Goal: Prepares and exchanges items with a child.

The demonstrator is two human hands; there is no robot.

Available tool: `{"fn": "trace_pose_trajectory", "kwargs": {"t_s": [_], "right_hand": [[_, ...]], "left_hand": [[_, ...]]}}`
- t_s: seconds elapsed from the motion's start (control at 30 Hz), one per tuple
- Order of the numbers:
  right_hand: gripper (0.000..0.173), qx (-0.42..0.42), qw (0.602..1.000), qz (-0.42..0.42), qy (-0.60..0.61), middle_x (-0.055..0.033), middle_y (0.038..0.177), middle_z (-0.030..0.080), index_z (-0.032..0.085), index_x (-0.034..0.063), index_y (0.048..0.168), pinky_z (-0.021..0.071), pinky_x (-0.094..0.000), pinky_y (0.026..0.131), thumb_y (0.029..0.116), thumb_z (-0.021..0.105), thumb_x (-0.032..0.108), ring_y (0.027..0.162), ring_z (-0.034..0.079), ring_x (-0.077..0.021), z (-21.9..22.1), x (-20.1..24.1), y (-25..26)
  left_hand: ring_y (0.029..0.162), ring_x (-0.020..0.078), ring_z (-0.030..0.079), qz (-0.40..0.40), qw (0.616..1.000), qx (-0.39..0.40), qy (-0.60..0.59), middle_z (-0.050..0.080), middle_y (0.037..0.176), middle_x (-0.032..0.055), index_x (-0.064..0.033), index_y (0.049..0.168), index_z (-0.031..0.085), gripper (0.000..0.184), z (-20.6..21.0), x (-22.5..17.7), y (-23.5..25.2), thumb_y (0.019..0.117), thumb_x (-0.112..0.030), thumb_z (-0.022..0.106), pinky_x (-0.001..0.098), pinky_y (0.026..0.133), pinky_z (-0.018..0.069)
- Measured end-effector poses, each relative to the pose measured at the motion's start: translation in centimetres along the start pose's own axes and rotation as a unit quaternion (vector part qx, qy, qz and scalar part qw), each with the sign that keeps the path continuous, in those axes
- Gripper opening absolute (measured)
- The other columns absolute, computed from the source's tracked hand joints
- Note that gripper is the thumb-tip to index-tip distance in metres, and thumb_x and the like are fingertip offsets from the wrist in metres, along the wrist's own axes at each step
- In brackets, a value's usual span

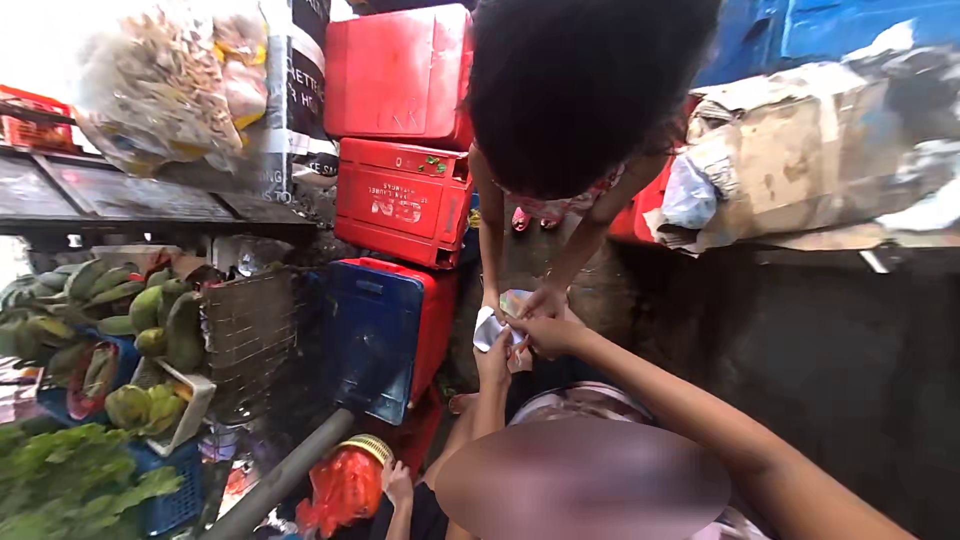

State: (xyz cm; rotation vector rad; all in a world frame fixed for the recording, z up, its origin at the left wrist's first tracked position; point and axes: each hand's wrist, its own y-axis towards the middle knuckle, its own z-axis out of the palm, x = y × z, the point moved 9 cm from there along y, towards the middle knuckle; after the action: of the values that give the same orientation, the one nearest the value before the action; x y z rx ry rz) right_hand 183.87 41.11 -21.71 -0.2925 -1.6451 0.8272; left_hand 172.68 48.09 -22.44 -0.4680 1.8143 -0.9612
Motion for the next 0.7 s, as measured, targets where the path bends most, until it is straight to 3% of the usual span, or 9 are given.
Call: {"fn": "trace_pose_trajectory", "kwargs": {"t_s": [0.1,0.17,0.23,0.27,0.33,0.37,0.43,0.53,0.7], "right_hand": [[0.093,0.008,1.0,0.002,0.002,-0.0324,0.125,0.062,0.013,0.0177,0.167,0.0503,-0.0678,0.089,0.0918,0.067,0.003,0.109,0.063,-0.051,0.6,-0.4,0.0],[0.092,0.01,1.0,0.002,0.008,-0.0292,0.123,0.065,0.015,0.0187,0.166,0.0521,-0.0642,0.089,0.0931,0.067,0.004,0.106,0.066,-0.047,0.1,-0.4,-0.2],[0.079,-0.048,0.997,-0.005,0.056,-0.0277,0.123,0.066,0.035,0.0164,0.161,0.0491,-0.065,0.096,0.0908,0.07,0.005,0.111,0.065,-0.0457,-2.0,-0.1,-1.2],[0.064,-0.099,0.989,-0.017,0.105,-0.0263,0.123,0.067,0.048,0.0116,0.152,0.0491,-0.0623,0.099,0.0919,0.068,0.005,0.111,0.065,-0.0426,-3.5,-0.1,-1.8],[0.032,-0.186,0.957,-0.049,0.216,-0.0176,0.114,0.071,0.067,0.0037,0.129,0.0549,-0.0486,0.096,0.0985,0.064,0.013,0.102,0.07,-0.028,-6.3,-1.1,-2.6],[0.027,-0.2,0.941,-0.059,0.267,-0.0131,0.109,0.073,0.07,0.0028,0.123,0.0582,-0.0422,0.093,0.101,0.063,0.017,0.096,0.072,-0.0208,-7.3,-1.8,-2.7],[0.028,-0.188,0.93,-0.071,0.308,-0.0105,0.108,0.074,0.07,0.0017,0.122,0.0588,-0.0362,0.092,0.1064,0.056,0.02,0.094,0.072,-0.0142,-8.5,-3.1,-2.5],[0.031,-0.151,0.939,-0.074,0.301,-0.0116,0.117,0.072,0.067,0.004,0.129,0.0543,-0.0367,0.098,0.1098,0.046,0.017,0.104,0.069,-0.0147,-9.3,-4.0,-2.7],[0.029,-0.149,0.919,-0.035,0.364,-0.0108,0.116,0.073,0.062,0.0042,0.133,0.063,-0.0342,0.084,0.1097,0.046,0.011,0.096,0.075,-0.0166,-9.3,-3.9,-3.4]], "left_hand": [[0.049,0.0077,0.046,-0.024,1.0,0.012,-0.01,0.061,0.077,0.01,0.0045,0.115,0.057,0.024,-0.1,0.9,0.2,0.093,0.004,0.066,0.0224,0.045,0.0416],[0.049,0.0077,0.046,-0.03,0.999,0.02,-0.021,0.06,0.076,0.0095,0.0037,0.113,0.058,0.021,0.1,1.0,0.3,0.0934,0.003,0.065,0.0224,0.045,0.0418],[0.05,0.008,0.047,-0.032,0.999,0.024,-0.027,0.061,0.075,0.0092,0.0036,0.108,0.06,0.016,0.1,1.0,0.0,0.0931,0.004,0.065,0.0225,0.046,0.0425],[0.05,0.0081,0.047,-0.034,0.998,0.029,-0.032,0.06,0.075,0.0088,0.0031,0.106,0.06,0.013,0.2,1.0,-0.1,0.0935,0.003,0.064,0.0227,0.047,0.0427],[0.051,0.0077,0.047,-0.037,0.997,0.046,-0.042,0.061,0.075,0.0079,0.0024,0.106,0.062,0.011,0.6,0.9,-0.1,0.0955,0.0,0.064,0.0224,0.047,0.0432],[0.051,0.0075,0.047,-0.038,0.997,0.056,-0.046,0.061,0.075,0.0076,0.0021,0.107,0.062,0.011,0.9,0.9,-0.2,0.0967,-0.003,0.064,0.0223,0.047,0.0432],[0.05,0.0069,0.047,-0.036,0.996,0.067,-0.041,0.06,0.074,0.0065,0.0015,0.108,0.062,0.013,1.6,0.7,-0.2,0.0991,-0.007,0.063,0.0214,0.047,0.0431],[0.049,0.0062,0.045,-0.037,0.997,0.056,-0.037,0.06,0.074,0.0062,0.0011,0.109,0.062,0.013,2.0,0.5,0.0,0.1004,-0.009,0.062,0.0204,0.045,0.0412],[0.044,0.0061,0.042,-0.047,0.997,0.045,-0.046,0.05,0.06,0.0006,-0.0019,0.098,0.063,0.019,2.6,0.9,0.8,0.1018,-0.02,0.064,0.0207,0.043,0.0406]]}}
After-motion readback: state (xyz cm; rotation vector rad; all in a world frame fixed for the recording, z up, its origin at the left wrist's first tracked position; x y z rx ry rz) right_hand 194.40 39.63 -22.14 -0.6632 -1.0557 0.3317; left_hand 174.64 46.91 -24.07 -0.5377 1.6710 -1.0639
